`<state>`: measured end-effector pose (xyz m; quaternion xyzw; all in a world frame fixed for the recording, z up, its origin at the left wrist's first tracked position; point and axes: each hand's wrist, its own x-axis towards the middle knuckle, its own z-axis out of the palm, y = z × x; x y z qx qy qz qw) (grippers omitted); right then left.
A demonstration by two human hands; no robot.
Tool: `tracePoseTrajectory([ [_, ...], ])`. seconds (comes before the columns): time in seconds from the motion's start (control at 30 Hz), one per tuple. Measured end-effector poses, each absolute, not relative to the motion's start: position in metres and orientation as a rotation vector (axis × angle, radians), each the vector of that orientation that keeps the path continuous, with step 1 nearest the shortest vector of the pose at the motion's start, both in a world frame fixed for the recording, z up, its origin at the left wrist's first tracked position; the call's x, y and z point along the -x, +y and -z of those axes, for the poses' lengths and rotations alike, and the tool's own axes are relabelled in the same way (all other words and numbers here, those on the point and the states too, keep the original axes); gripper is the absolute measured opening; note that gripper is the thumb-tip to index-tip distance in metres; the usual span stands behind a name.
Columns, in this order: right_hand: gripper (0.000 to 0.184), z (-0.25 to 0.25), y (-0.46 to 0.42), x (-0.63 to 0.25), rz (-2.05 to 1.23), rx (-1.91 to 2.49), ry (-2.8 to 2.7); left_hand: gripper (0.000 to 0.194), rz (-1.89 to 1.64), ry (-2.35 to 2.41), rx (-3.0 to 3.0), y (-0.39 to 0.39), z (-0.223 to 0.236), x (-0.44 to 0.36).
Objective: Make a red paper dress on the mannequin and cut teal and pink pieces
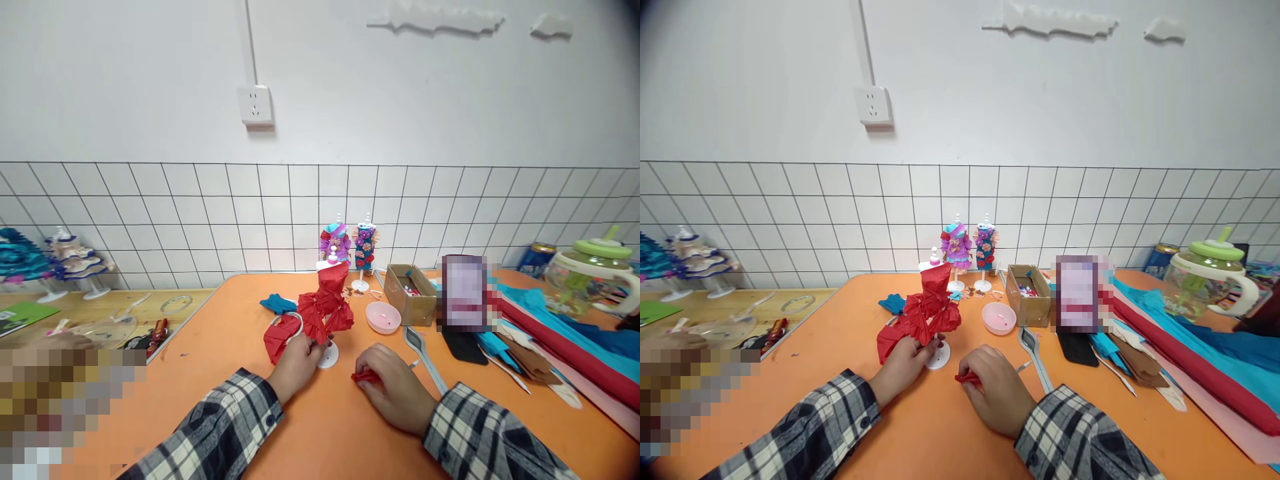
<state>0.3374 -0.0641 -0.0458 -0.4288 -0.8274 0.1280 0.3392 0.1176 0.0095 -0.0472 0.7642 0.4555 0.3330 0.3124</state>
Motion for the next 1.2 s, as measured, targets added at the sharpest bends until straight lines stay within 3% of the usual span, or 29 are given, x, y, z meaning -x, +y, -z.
tracePoseTrajectory([
  [0.2,0.030,0.0440,-0.0648,-0.3413,-0.246,0.915,-2.190,0.032,-0.891,1.182,-2.018,0.0082,0.0448,-0.1173],
  [0.57,0.017,0.0388,-0.0665,-0.3385,-0.098,1.127,-2.249,0.028,-0.914,1.159,-2.037,0.0085,0.0454,-0.1172],
  [0.67,0.012,0.0387,-0.0689,-0.3385,-0.272,1.272,-2.250,0.029,-0.914,1.155,-2.037,0.0082,0.0448,-0.1171],
  [0.8,0.033,0.0399,-0.0688,-0.3388,-0.567,1.353,-2.167,0.029,-0.907,1.158,-2.030,0.0076,0.0437,-0.1169],
  [1.2,0.027,0.0482,-0.0674,-0.3349,-1.123,1.029,-1.829,0.028,-0.892,1.193,-1.990,0.0058,0.0437,-0.1184],
])
